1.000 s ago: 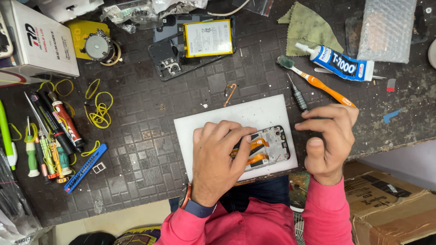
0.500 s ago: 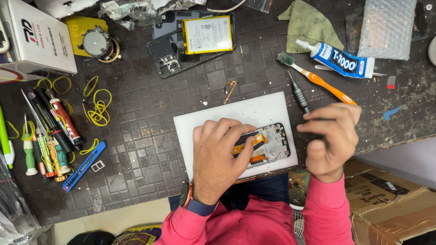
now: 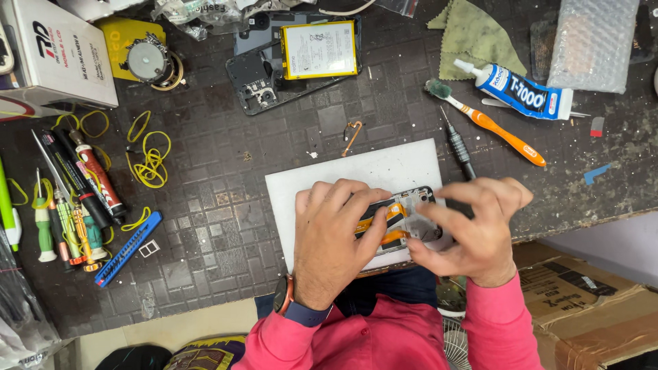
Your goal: The person uses tweezers to remove a small component from a disassembled smartphone, then places an orange ribbon cable into the chassis and secures it with a screwdriver. The work is performed on a cluttered workbench with various tools and phone parts visible.
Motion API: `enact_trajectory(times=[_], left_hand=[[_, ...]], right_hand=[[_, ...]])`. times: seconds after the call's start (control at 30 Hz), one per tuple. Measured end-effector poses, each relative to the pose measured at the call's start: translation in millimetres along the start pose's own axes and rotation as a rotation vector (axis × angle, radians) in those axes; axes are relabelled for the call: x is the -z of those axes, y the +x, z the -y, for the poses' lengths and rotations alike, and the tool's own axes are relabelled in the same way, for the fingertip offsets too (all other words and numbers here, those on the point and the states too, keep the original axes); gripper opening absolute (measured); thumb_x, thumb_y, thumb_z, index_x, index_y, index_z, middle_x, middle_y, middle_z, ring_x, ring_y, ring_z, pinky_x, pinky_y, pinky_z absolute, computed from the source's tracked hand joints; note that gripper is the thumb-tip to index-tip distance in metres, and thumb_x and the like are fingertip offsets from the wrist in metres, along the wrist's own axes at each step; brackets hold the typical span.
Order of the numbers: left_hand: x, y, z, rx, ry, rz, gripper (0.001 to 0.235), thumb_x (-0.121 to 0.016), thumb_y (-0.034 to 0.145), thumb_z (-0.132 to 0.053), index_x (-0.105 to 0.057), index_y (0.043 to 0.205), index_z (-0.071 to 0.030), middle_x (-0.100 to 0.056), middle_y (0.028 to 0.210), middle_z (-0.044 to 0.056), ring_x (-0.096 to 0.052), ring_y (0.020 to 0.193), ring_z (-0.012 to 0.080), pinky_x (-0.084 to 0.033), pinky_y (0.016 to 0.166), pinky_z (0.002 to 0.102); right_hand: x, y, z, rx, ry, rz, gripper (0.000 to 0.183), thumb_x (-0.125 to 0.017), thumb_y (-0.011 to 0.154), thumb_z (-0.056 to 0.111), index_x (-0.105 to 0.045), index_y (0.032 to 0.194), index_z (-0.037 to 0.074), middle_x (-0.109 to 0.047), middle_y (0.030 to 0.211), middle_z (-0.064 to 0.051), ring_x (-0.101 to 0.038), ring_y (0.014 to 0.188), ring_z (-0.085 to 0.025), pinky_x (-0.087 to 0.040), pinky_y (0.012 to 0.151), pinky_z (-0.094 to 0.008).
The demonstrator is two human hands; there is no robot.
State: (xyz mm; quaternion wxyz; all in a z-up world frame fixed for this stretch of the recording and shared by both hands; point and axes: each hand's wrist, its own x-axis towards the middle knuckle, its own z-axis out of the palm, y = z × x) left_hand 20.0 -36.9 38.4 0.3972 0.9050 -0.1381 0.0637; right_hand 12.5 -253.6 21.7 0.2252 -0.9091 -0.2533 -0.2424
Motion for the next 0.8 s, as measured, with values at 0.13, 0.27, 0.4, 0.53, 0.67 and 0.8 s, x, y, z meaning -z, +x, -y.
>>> enact_trajectory(times=[0.13,0.27,0.4,0.53,0.67,0.8], left_hand=[[0,0,-1,0.002,-0.013,0.004,0.021,-0.076,0.088,-0.023,-0.074,0.108,-0.017,-0.064,0.104,-0.002,-0.056,0.098,0.022,-0.038,0.088,0.039],[3,1,-1,-0.011,-0.026,0.01,0.026,-0.078,0.084,-0.027,-0.073,0.108,-0.017,-0.064,0.105,-0.002,-0.056,0.098,0.0218,-0.038,0.089,0.039],[3,1,-1,-0.014,-0.024,0.021,0.031,-0.08,0.083,-0.029,-0.073,0.11,-0.017,-0.064,0.106,-0.001,-0.056,0.099,0.022,-0.037,0.089,0.039],[4,0,0,-0.013,-0.03,0.025,0.031,-0.079,0.083,-0.029,-0.072,0.111,-0.017,-0.064,0.106,-0.001,-0.056,0.1,0.0223,-0.037,0.089,0.04],[4,1,-1,-0.023,-0.041,0.022,0.032,-0.08,0.083,-0.029,-0.072,0.111,-0.017,-0.064,0.106,-0.001,-0.056,0.101,0.0224,-0.037,0.089,0.04],[5,1,0,-0.02,-0.047,0.016,0.033,-0.08,0.082,-0.029,-0.072,0.111,-0.016,-0.063,0.105,-0.001,-0.056,0.1,0.0223,-0.037,0.089,0.04]], right_hand=[[-3,3,2,-0.131,0.018,0.11,0.043,-0.082,0.065,0.038,-0.074,0.103,0.02,-0.06,0.117,-0.004,-0.046,0.112,-0.03,-0.028,0.103,-0.049],[-3,7,0,-0.159,0.078,0.142,0.046,-0.08,0.063,0.03,-0.072,0.107,0.019,-0.058,0.122,-0.006,-0.045,0.115,-0.032,-0.028,0.105,-0.048],[-4,10,-1,-0.171,0.101,0.175,0.048,-0.08,0.064,0.028,-0.072,0.11,0.018,-0.057,0.124,-0.008,-0.045,0.116,-0.031,-0.026,0.105,-0.046],[-4,12,0,-0.189,0.124,0.202,0.049,-0.08,0.064,0.026,-0.072,0.111,0.017,-0.056,0.124,-0.009,-0.045,0.116,-0.031,-0.026,0.105,-0.045],[-3,15,1,-0.203,0.123,0.202,0.047,-0.079,0.064,0.025,-0.072,0.11,0.017,-0.056,0.125,-0.009,-0.046,0.117,-0.03,-0.027,0.105,-0.044],[-1,16,2,-0.203,0.155,0.176,0.045,-0.076,0.064,0.027,-0.072,0.107,0.016,-0.058,0.124,-0.009,-0.045,0.116,-0.031,-0.027,0.106,-0.044]])
